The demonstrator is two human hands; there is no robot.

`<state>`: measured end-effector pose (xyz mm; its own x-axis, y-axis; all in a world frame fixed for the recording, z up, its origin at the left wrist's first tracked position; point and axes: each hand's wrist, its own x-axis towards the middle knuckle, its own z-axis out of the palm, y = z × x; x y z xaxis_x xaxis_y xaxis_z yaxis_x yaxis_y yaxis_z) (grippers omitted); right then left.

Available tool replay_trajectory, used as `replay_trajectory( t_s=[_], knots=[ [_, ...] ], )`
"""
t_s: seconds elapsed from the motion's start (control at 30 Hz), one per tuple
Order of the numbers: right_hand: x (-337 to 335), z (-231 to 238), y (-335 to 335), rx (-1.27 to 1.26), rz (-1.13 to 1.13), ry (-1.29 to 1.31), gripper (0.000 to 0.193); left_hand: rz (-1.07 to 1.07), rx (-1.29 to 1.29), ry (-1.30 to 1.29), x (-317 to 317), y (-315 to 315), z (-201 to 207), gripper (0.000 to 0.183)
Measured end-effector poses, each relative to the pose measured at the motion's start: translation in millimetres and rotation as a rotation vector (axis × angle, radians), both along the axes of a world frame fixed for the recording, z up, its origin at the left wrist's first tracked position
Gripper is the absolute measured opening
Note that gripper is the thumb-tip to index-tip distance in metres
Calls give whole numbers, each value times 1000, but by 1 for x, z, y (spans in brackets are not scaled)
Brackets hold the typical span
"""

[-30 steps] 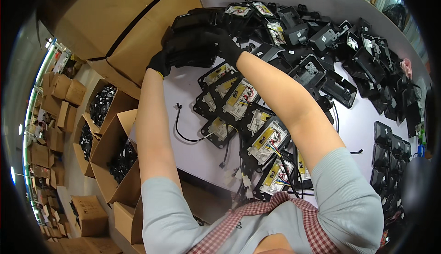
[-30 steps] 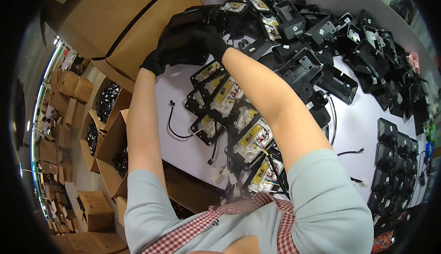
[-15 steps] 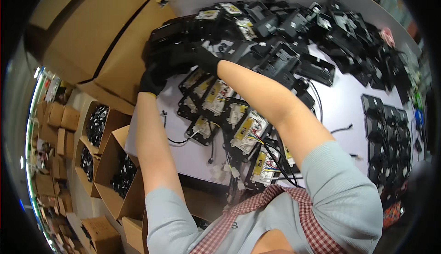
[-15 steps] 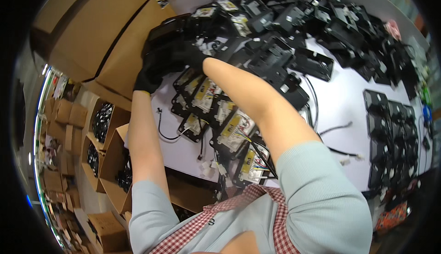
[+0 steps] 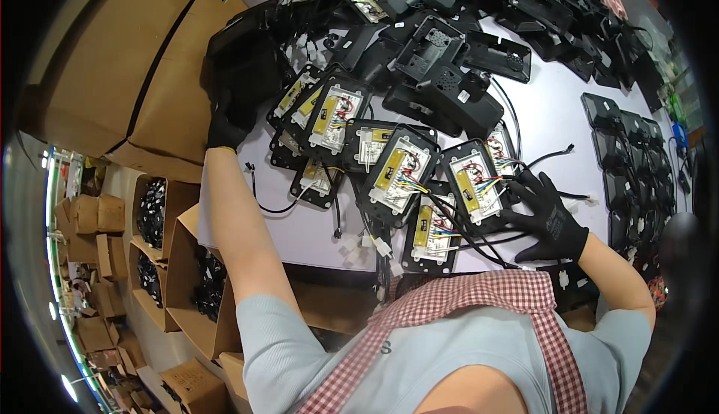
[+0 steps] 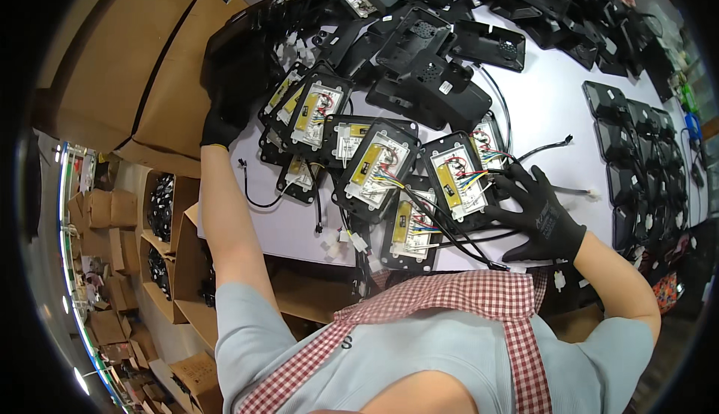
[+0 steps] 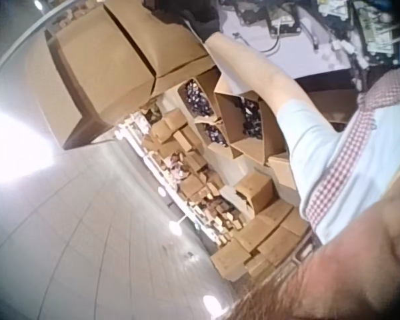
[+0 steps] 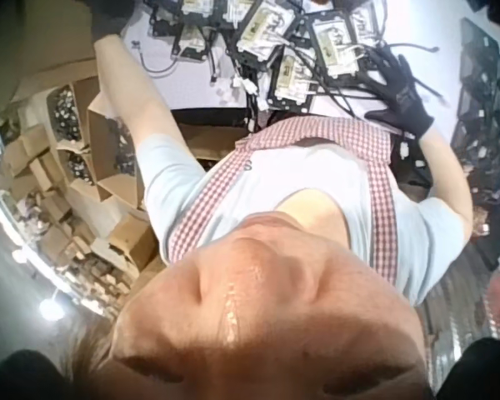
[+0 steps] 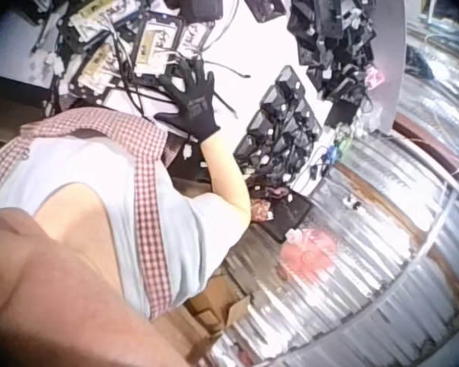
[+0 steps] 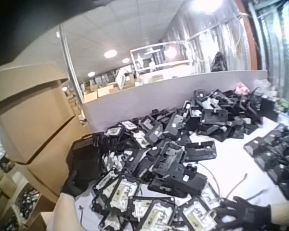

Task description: The person assembles electronic display modules by hand, connecting internal wiring to circuit boards and fitting the components into plastic housings.

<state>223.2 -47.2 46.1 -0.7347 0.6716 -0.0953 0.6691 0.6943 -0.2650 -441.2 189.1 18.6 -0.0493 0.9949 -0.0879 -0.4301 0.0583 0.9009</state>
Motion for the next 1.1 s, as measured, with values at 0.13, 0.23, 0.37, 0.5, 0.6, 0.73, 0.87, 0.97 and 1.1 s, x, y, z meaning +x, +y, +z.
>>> replay_trajectory(
  t_s=[0.13, 0.23, 0.37, 0.5, 0.6, 0.73, 0.87, 0.97, 1.1],
  knots=[
    [-11, -23, 2, 104, 11, 132, 85, -178, -113, -192, 44, -5, 18, 63],
    [-39, -27, 13, 164, 35, 198, 77, -210, -131, -262, 30, -11, 14, 63],
    [-81, -33, 19, 184, 44, 248, 76, -212, -264, -305, 13, -12, 8, 60],
    [-114, -35, 23, 197, -22, 223, 78, -103, -221, -142, 32, -1, 9, 53],
    [-131, -39, 35, 226, -87, 256, 75, -49, -164, -22, 35, 2, 2, 50],
    [-154, -50, 60, 291, -118, 276, 77, -111, -102, -144, 44, 3, 8, 51],
    [-154, -29, 67, 283, -89, 247, 73, -86, -50, -140, 70, -12, 20, 52],
    [-149, 5, 79, 295, -83, 367, 62, -673, 141, -403, 67, -21, 28, 52],
    [-123, 0, 86, 349, -112, 466, 58, -21, 57, -104, 78, -32, 61, 50]
  ],
)
